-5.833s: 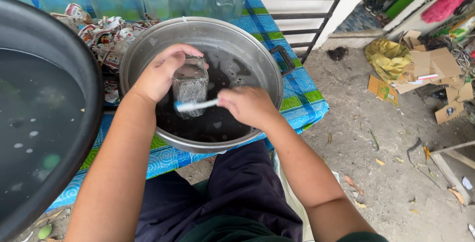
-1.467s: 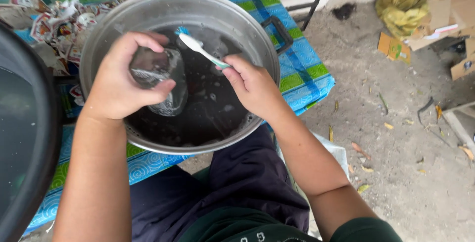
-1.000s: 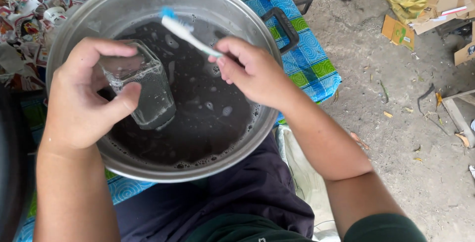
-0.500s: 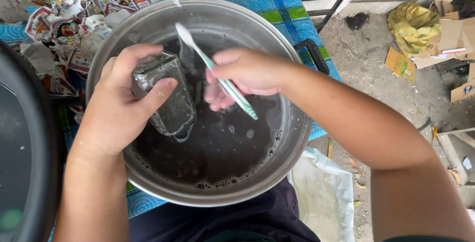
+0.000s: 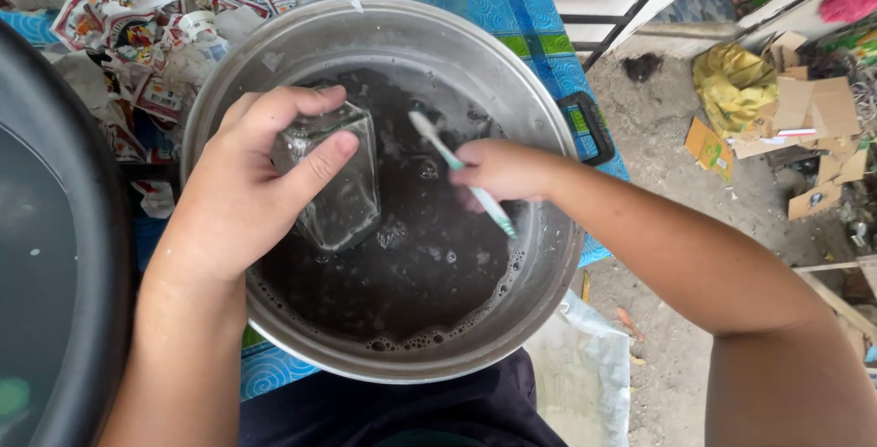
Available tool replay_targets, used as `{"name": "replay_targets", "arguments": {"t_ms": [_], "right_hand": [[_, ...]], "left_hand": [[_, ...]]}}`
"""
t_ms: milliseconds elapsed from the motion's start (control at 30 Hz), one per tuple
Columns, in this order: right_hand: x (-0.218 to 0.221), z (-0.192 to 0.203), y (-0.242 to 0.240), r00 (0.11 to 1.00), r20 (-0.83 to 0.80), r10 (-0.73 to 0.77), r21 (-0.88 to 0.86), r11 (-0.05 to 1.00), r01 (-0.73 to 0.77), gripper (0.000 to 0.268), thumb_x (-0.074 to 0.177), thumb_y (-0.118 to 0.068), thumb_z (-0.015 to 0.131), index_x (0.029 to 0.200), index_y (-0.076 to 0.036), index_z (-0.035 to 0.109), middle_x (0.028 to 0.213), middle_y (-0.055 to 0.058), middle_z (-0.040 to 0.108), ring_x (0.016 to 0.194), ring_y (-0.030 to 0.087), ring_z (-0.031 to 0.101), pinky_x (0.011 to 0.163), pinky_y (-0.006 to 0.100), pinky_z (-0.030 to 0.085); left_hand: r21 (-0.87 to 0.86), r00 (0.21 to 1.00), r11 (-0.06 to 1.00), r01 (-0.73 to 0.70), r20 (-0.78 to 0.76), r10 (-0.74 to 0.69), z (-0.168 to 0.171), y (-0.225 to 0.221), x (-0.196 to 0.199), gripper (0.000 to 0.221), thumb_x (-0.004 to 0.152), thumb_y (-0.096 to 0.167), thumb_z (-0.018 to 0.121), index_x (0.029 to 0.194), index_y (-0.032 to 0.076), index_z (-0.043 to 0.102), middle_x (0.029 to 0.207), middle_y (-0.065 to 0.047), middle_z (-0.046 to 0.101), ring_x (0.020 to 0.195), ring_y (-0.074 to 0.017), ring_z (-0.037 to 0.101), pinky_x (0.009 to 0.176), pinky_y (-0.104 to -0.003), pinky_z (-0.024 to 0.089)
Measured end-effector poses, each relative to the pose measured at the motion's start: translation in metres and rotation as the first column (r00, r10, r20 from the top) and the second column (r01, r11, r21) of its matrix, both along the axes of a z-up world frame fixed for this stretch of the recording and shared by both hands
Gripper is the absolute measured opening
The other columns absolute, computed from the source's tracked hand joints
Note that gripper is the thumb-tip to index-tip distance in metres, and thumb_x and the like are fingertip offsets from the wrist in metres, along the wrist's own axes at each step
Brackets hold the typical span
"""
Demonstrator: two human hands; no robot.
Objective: Washing glass bottles in a basin of soapy water using a toothbrush
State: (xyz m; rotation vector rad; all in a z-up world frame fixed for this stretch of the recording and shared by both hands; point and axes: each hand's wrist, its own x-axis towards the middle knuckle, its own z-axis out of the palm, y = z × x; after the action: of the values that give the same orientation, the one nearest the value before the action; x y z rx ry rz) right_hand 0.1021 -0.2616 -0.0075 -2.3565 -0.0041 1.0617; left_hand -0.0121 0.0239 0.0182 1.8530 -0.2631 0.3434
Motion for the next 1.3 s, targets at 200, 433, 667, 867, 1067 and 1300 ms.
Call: {"name": "replay_targets", "arguments": {"t_ms": [200, 433, 667, 867, 1067, 1300], "right_hand": [[-0.023, 0.063, 0.02, 0.818, 0.463, 0.342, 0.47, 0.687, -0.554, 0.021, 0.103, -0.001, 0.046, 0.116, 0.0, 0.062, 0.074, 0.001, 0.057, 0.061, 0.007, 0.05, 0.053, 0.02, 0.043], [-0.046, 0.034, 0.033, 0.407, 0.837, 0.367, 0.019, 0.723, -0.691, 0.008, 0.097, -0.005, 0.062, 0.102, -0.009, 0.067, 0.074, -0.001, 0.066, 0.056, 0.009, 0.053, 0.05, 0.024, 0.041], [-0.048, 0.044, 0.039, 0.097, 0.828, 0.553, -0.36, 0.656, -0.663, 0.012, 0.099, -0.016, 0.061, 0.089, -0.018, 0.067, 0.061, -0.006, 0.062, 0.046, 0.01, 0.055, 0.038, 0.025, 0.034], [-0.052, 0.047, 0.042, -0.034, 0.812, 0.583, -0.489, 0.647, -0.585, 0.012, 0.097, -0.023, 0.065, 0.087, -0.018, 0.067, 0.061, -0.004, 0.058, 0.049, 0.014, 0.055, 0.04, 0.03, 0.035], [-0.069, 0.049, 0.051, 0.032, 0.775, 0.631, -0.509, 0.655, -0.559, 0.012, 0.093, -0.032, 0.065, 0.084, -0.024, 0.069, 0.062, -0.004, 0.061, 0.048, 0.02, 0.058, 0.044, 0.036, 0.041], [-0.07, 0.035, 0.047, 0.021, 0.707, 0.707, -0.55, 0.568, -0.613, 0.019, 0.096, -0.038, 0.063, 0.084, -0.024, 0.068, 0.058, -0.003, 0.058, 0.045, 0.019, 0.057, 0.04, 0.034, 0.04]], "left_hand": [[-0.064, 0.992, 0.997, -0.044, -0.117, 0.036, 0.0, 0.0, 0.0, 0.034, 0.098, 0.027, 0.065, 0.126, 0.009, 0.068, 0.113, -0.011, 0.06, 0.09, -0.018, 0.057, 0.074, -0.028, 0.047], [-0.106, 0.997, 0.994, -0.015, -0.083, 0.006, -0.002, 0.003, 0.001, 0.034, 0.096, 0.023, 0.067, 0.128, 0.011, 0.07, 0.106, -0.007, 0.062, 0.08, -0.0139, 0.055, 0.067, -0.024, 0.045], [-0.095, 1.0, 0.995, 0.026, -0.013, -0.027, -0.003, 0.004, 0.0, 0.032, 0.095, 0.02, 0.07, 0.124, 0.008, 0.073, 0.109, -0.009, 0.066, 0.086, -0.0157, 0.06, 0.073, -0.025, 0.047], [-0.103, 1.0, 0.995, 0.003, -0.029, -0.006, -0.002, 0.004, 0.002, 0.032, 0.095, 0.018, 0.071, 0.125, 0.008, 0.073, 0.111, -0.008, 0.066, 0.084, -0.014, 0.059, 0.071, -0.023, 0.047], [-0.101, 0.999, 0.994, 0.033, 0.019, -0.032, -0.003, 0.004, 0.003, 0.029, 0.095, 0.014, 0.068, 0.123, 0.005, 0.072, 0.116, -0.01, 0.067, 0.097, -0.0186, 0.062, 0.084, -0.027, 0.049], [-0.104, 1.0, 0.994, 0.022, 0.001, -0.022, -0.006, 0.003, 0.001, 0.03, 0.096, 0.015, 0.07, 0.125, 0.005, 0.071, 0.112, -0.01, 0.065, 0.091, -0.0165, 0.06, 0.078, -0.025, 0.047]]}}
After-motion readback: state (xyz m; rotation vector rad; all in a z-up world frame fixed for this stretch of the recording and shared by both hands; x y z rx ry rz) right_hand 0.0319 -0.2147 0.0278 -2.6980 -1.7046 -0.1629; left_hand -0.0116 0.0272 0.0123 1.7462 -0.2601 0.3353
